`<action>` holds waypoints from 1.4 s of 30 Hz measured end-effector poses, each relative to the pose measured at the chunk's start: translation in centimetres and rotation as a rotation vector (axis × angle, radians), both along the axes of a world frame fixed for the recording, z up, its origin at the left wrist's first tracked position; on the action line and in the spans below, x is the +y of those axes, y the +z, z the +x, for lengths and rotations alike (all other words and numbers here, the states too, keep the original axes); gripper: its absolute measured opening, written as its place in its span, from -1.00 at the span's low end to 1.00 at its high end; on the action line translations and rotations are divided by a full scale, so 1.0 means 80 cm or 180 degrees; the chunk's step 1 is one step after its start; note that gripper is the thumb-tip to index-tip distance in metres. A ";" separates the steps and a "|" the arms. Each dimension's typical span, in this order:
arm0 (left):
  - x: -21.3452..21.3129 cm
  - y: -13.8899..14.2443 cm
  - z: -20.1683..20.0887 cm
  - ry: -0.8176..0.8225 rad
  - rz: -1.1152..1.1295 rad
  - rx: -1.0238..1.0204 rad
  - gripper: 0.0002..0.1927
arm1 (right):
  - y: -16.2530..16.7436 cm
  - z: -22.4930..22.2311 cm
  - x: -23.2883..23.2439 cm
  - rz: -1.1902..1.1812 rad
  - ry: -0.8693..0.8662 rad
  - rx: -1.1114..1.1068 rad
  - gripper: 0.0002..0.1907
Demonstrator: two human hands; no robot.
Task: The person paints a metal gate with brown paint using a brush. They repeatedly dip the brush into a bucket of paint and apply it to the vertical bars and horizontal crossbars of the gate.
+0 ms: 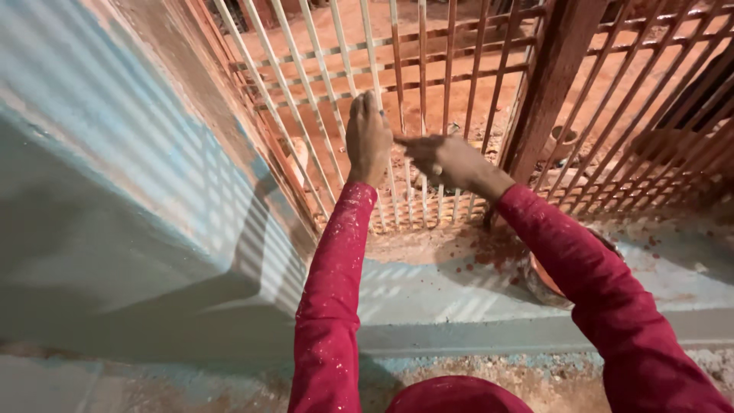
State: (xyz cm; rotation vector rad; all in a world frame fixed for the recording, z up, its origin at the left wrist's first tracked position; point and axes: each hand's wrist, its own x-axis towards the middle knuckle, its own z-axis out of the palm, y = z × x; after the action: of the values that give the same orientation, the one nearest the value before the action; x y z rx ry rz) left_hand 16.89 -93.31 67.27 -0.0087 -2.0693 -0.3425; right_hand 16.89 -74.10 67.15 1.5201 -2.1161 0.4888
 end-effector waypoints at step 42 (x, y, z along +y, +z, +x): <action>-0.066 -0.008 0.005 -0.0166 -0.0235 -0.0436 -0.54 | 0.025 0.002 -0.060 -0.2036 0.0182 0.0007 -0.81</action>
State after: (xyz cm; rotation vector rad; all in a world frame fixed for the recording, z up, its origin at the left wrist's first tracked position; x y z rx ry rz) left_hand 17.30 -98.60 66.61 -0.0861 -2.2196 -0.3057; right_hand 17.04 -78.90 69.16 1.1970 -1.6755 1.0601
